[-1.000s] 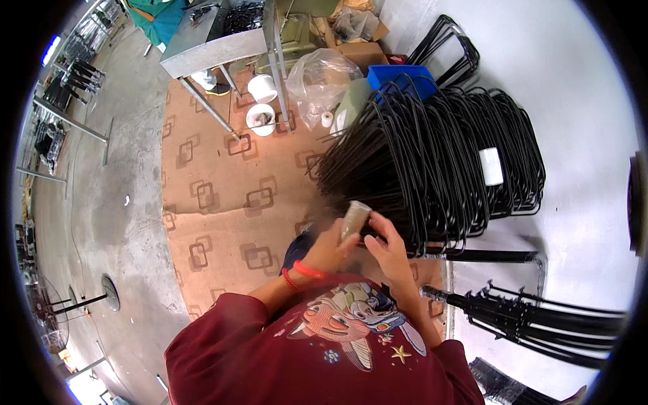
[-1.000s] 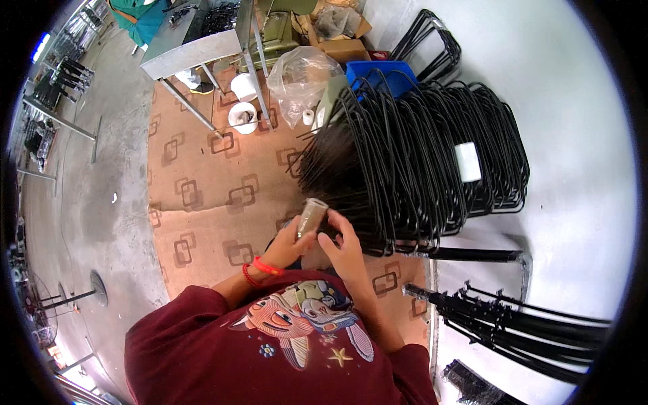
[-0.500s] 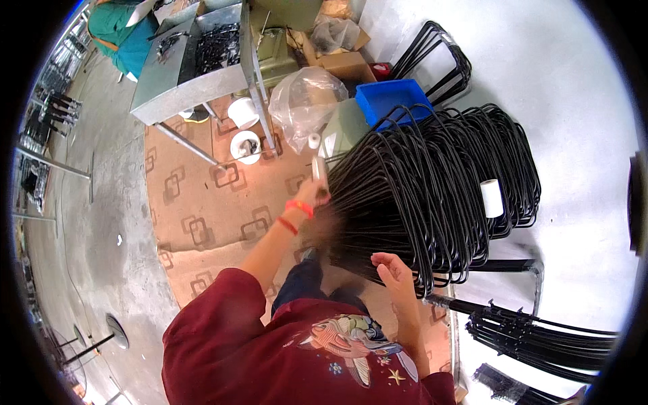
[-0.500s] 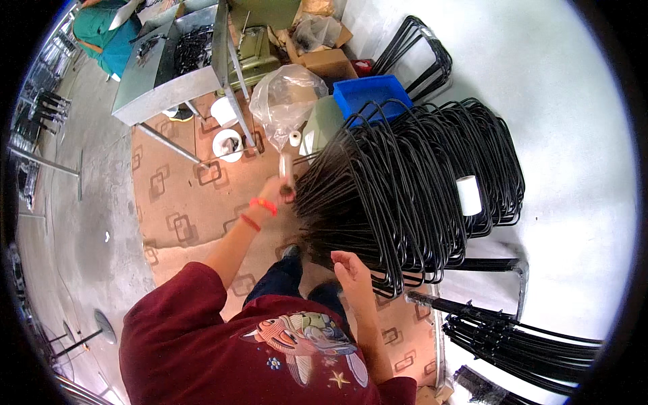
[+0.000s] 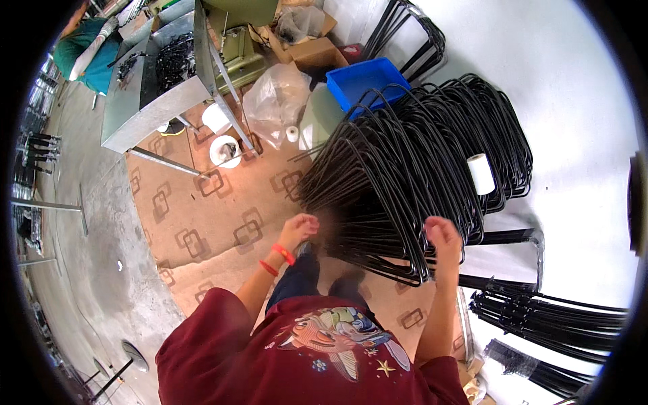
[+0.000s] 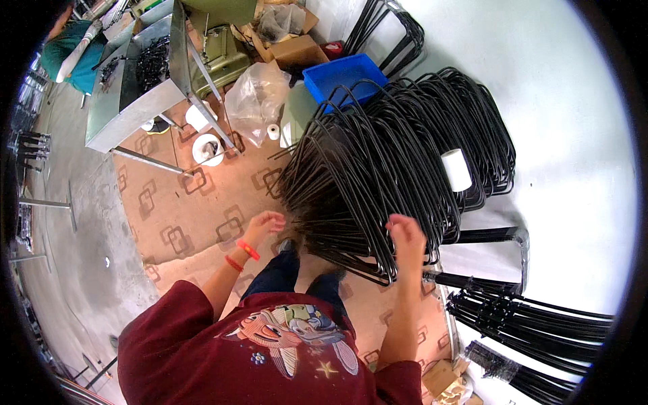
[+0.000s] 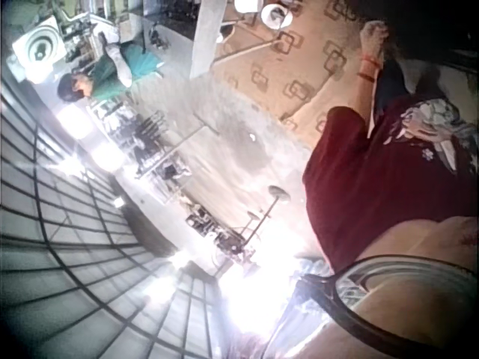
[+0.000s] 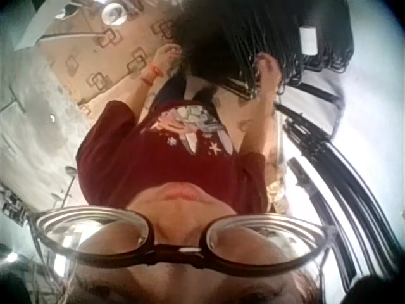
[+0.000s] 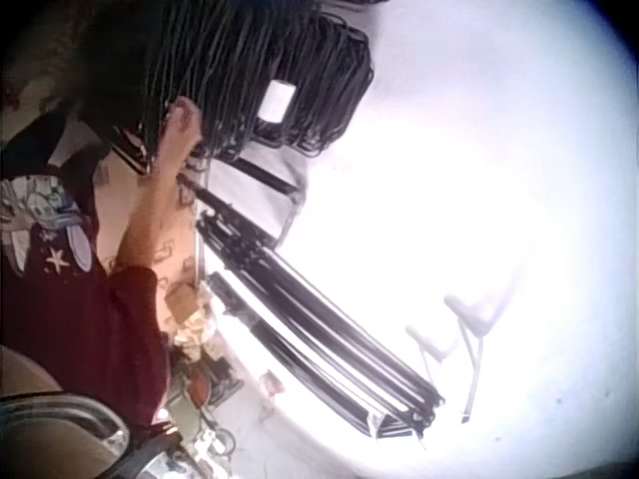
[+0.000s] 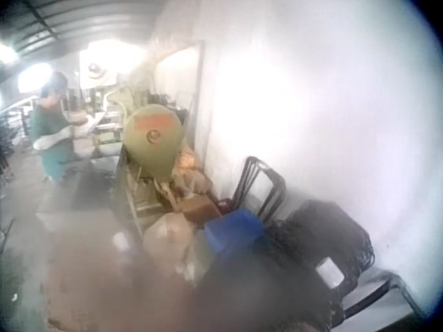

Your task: The person wraps a stack of black metal frames with plastic film from a roll and then moves the stack to a larger pile.

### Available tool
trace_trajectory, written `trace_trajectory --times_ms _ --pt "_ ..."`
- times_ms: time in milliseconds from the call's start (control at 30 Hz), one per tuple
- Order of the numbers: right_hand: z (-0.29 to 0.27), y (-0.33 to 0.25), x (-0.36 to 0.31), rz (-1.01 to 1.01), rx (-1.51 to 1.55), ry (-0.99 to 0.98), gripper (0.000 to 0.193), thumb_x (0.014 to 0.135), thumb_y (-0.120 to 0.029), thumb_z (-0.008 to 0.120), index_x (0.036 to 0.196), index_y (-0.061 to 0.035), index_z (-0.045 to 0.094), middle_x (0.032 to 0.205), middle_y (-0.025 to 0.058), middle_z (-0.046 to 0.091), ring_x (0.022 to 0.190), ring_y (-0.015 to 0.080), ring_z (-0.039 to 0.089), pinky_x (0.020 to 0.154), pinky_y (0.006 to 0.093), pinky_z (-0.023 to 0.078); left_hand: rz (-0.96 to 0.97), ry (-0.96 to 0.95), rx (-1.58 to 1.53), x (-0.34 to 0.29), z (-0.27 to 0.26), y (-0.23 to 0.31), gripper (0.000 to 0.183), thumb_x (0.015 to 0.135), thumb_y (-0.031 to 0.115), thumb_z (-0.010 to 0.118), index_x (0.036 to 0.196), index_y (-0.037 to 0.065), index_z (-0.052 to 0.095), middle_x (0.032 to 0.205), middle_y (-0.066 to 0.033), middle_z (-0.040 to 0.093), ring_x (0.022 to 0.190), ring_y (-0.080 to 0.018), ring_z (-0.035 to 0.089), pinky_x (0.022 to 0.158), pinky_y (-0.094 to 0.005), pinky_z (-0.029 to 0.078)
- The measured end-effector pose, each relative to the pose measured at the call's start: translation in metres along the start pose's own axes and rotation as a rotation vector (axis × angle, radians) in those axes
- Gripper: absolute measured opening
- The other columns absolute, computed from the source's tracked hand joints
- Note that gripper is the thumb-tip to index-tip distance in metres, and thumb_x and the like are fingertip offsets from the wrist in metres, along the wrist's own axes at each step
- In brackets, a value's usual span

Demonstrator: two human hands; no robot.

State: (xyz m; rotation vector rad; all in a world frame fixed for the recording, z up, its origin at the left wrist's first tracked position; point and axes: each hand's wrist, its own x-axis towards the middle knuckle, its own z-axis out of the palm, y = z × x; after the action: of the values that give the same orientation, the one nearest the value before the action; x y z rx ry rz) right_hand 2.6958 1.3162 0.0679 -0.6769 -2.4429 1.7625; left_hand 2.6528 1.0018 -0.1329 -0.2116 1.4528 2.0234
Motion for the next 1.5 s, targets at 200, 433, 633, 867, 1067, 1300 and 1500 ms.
trace_trajectory --times_ms 200,433,633,867,1067,1300,1500 --pt "-0.072 0.027 0.067 -0.226 -0.017 0.403 0.024 0.082 -0.006 0.053 0.104 0.0014 0.056 0.096 0.0081 0.060 0.089 0.0137 0.055 0.078 0.0256 0.043 0.056 -0.038 0.044 -0.020 0.004 0.005 0.022 0.087 0.013 0.049 0.106 0.002 0.054 0.096 -0.0072 0.060 0.084 -0.0141 0.058 0.074 -0.0246 0.046" --pt "-0.135 0.092 0.181 -0.322 -0.909 0.648 0.065 0.063 -0.016 0.069 0.120 -0.0014 0.040 0.125 0.0184 0.039 0.115 0.0342 0.037 0.097 0.0433 0.030 0.135 -0.007 0.121 -0.025 0.046 0.053 0.022 0.089 0.014 0.045 0.105 0.001 0.053 0.097 -0.0079 0.059 0.088 -0.0147 0.057 0.079 -0.0268 0.044" --pt "-0.130 0.068 0.205 -0.008 -1.054 0.435 0.077 0.053 -0.034 0.078 0.115 -0.0063 0.043 0.113 0.0168 0.048 0.110 0.0353 0.042 0.094 0.0427 0.034 0.155 -0.211 0.162 -0.056 0.103 0.071 0.020 0.089 0.007 0.042 0.105 -0.001 0.052 0.099 -0.0085 0.059 0.091 -0.0145 0.056 0.082 -0.0261 0.043" --pt "-0.137 0.056 0.127 -0.248 -0.333 0.543 0.074 0.056 -0.028 0.078 0.113 0.0039 0.044 0.106 0.0172 0.053 0.097 0.0281 0.051 0.082 0.0392 0.043 0.294 -0.532 0.356 -0.058 0.168 0.106 0.020 0.090 0.007 0.043 0.106 -0.001 0.051 0.101 -0.0070 0.057 0.095 -0.0143 0.054 0.085 -0.0269 0.042" --pt "-0.063 0.012 -0.058 -0.197 1.034 0.224 0.080 0.064 -0.035 0.075 0.123 0.0014 0.035 0.116 0.0112 0.049 0.108 0.0237 0.048 0.095 0.0373 0.037 0.646 -0.623 0.536 -0.055 0.255 0.138 0.040 0.087 0.020 0.051 0.122 0.003 0.043 0.121 -0.0085 0.046 0.113 -0.0178 0.043 0.096 -0.0330 0.032" --pt "-0.060 0.025 -0.166 -0.218 1.233 0.148 0.087 0.064 -0.038 0.074 0.129 0.0005 0.030 0.122 0.0123 0.046 0.112 0.0241 0.045 0.097 0.0371 0.036 0.700 -0.754 0.378 -0.101 0.333 0.136 0.037 0.076 0.013 0.066 0.108 0.000 0.055 0.106 -0.0113 0.055 0.093 -0.0172 0.055 0.079 -0.0280 0.045" --pt "-0.100 0.025 -0.217 -0.298 1.016 0.298 0.086 0.057 -0.029 0.077 0.125 0.0015 0.034 0.117 0.0102 0.048 0.108 0.0206 0.048 0.093 0.0341 0.037 0.443 -0.790 0.200 -0.146 0.371 0.101 0.025 0.077 0.004 0.064 0.100 -0.004 0.058 0.093 -0.0066 0.058 0.084 -0.0126 0.057 0.073 -0.0249 0.048"
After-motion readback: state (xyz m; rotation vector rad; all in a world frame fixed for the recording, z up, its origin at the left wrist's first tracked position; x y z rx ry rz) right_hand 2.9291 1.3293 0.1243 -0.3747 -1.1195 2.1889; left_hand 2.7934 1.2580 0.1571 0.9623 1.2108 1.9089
